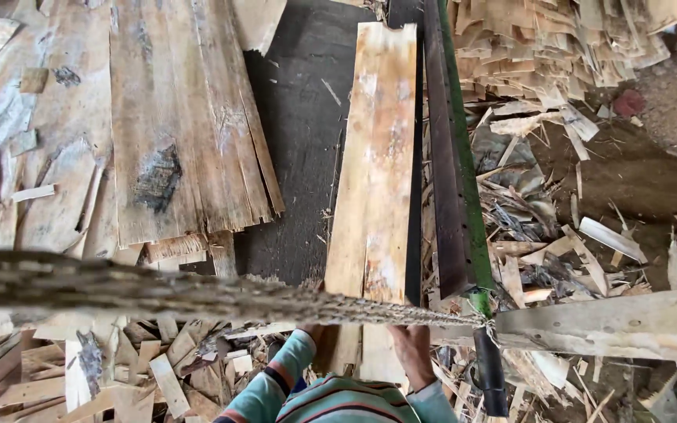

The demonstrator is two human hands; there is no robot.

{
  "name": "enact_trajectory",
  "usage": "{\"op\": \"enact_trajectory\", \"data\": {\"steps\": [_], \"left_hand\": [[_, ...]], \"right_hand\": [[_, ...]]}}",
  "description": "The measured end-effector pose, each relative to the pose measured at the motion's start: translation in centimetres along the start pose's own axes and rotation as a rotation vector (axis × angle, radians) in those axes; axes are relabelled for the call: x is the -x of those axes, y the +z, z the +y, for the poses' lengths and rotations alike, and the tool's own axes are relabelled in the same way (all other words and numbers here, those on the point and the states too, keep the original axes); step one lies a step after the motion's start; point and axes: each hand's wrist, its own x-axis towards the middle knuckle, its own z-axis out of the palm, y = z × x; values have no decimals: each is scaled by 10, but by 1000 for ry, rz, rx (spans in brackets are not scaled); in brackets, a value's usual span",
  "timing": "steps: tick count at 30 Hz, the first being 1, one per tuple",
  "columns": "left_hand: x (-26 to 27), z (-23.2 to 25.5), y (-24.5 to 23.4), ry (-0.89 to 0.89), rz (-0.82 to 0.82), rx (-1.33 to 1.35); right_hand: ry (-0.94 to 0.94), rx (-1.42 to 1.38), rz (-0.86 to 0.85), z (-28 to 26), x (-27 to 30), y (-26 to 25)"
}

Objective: Cutting thin wood veneer sheets to size using a large manual guillotine shear machine.

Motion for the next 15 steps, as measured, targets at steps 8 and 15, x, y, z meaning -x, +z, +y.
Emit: {"op": "enact_trajectory", "data": {"steps": [8,15], "left_hand": [[39,191,140,-475,-35,520],[-7,27,100,-434,-161,549]], "right_hand": [[-565,179,292,-146,70,-63],[-383,330,105,-250,113,-52]]}}
